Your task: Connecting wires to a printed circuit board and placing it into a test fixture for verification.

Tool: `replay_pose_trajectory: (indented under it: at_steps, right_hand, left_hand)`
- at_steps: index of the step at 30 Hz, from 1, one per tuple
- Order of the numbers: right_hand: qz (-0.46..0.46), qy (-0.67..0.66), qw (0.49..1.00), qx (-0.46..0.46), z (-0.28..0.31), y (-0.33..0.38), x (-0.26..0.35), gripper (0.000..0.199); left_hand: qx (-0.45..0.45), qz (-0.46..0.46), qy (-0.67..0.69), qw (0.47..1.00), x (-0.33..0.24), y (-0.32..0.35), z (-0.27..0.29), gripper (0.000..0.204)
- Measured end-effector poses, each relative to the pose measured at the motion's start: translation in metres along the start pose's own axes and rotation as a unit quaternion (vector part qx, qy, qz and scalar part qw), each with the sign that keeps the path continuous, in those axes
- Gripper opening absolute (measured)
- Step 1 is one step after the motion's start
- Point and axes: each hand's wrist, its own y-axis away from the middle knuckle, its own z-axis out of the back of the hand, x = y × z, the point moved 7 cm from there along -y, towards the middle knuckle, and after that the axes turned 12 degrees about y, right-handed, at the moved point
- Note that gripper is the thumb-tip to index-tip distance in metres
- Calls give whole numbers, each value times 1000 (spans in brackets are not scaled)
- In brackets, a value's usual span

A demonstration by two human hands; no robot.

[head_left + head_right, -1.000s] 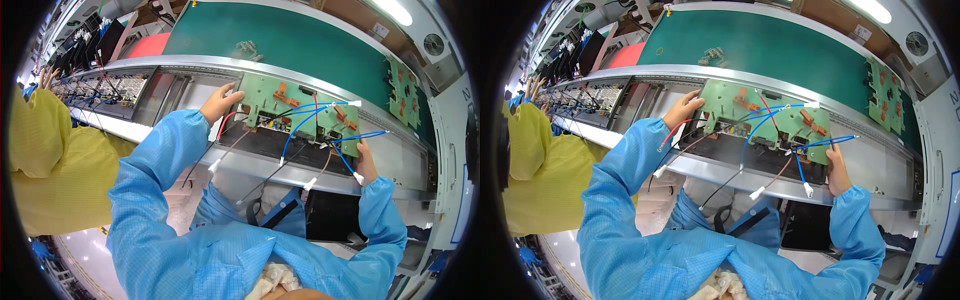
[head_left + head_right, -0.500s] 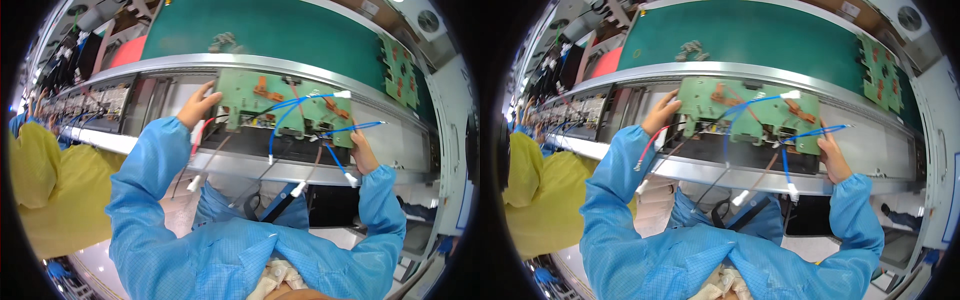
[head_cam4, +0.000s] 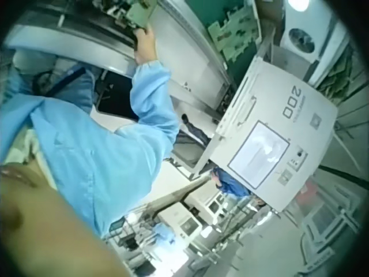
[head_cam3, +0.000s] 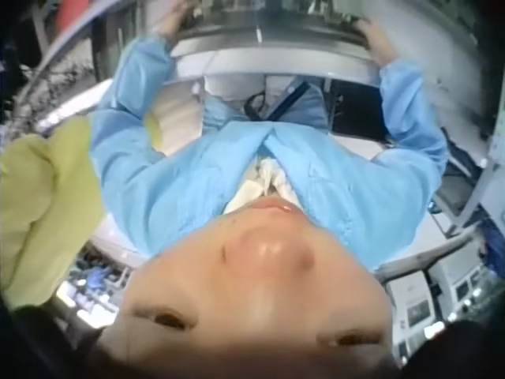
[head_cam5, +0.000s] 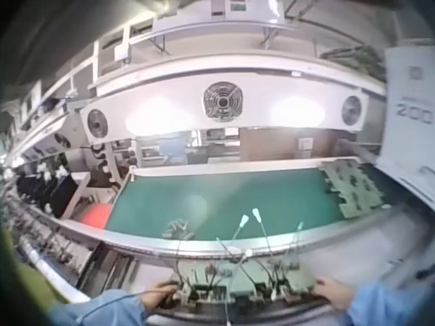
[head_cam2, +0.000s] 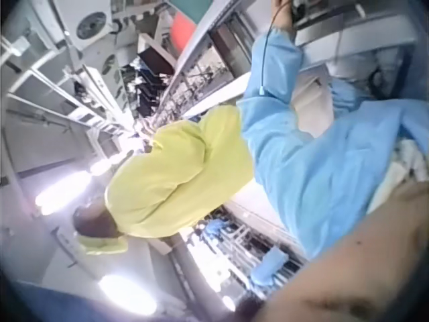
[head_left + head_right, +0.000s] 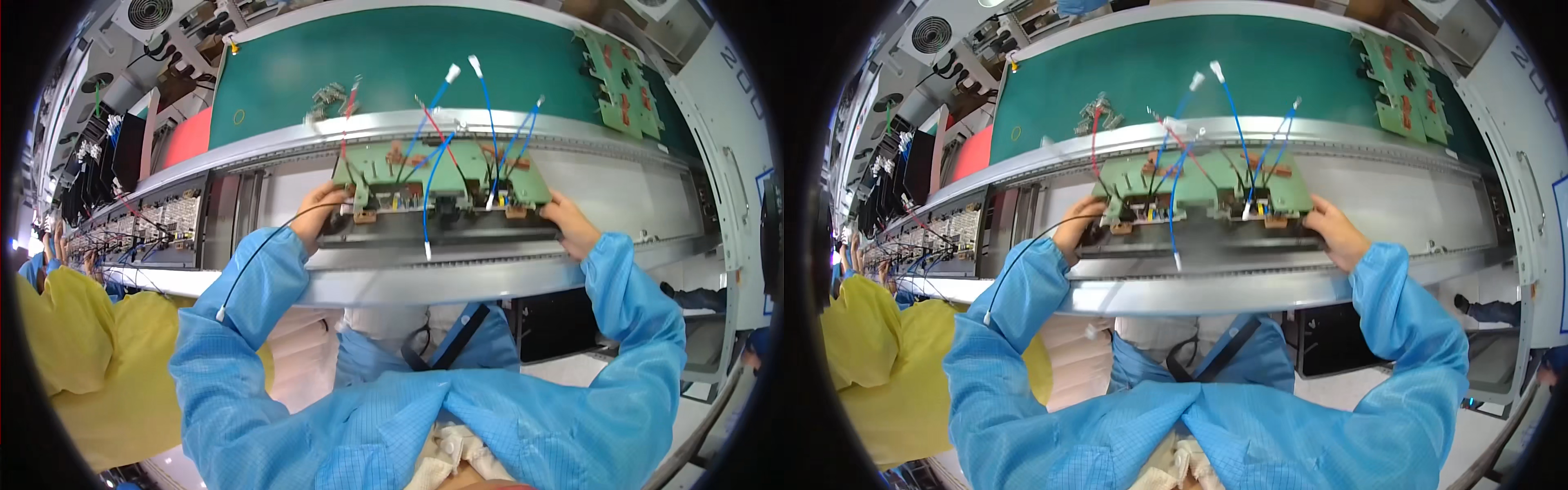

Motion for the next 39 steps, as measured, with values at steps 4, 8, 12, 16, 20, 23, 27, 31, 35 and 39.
replay_pose_trajectory:
  at_steps: [4,8,12,16,20,23,27,31,35,39]
  right_hand:
    - [2,12,1000,-8,-34,38,-28,52]
    - [2,6,1000,3,-64,74,-43,56]
    - [-7,29,1000,7,-95,107,-67,52]
    - [22,42,999,-20,-80,74,-39,49]
    - [68,67,995,-37,7,-4,56,45]
    - [72,56,992,-84,30,2,46,40]
    - [118,14,983,-138,32,31,85,38]
    - [207,33,969,-127,59,63,110,31]
    - [249,10,963,-106,45,111,138,21]
    - [262,36,952,-153,31,148,149,29]
  left_hand:
    - [49,-55,-55,996,16,34,22,33]
    - [50,-76,-78,993,30,77,36,34]
    - [77,-75,-117,987,29,135,48,37]
    - [112,-110,-86,984,-22,105,30,41]
    - [111,-204,-128,964,-101,20,-36,43]
    - [90,-184,-102,974,-98,19,-48,40]
    - [93,-227,-102,964,-116,33,-52,38]
    - [166,-285,-152,932,-159,80,-80,36]
    - [269,-499,-430,703,-190,150,-100,49]
    - [273,-577,-564,524,-191,195,-97,57]
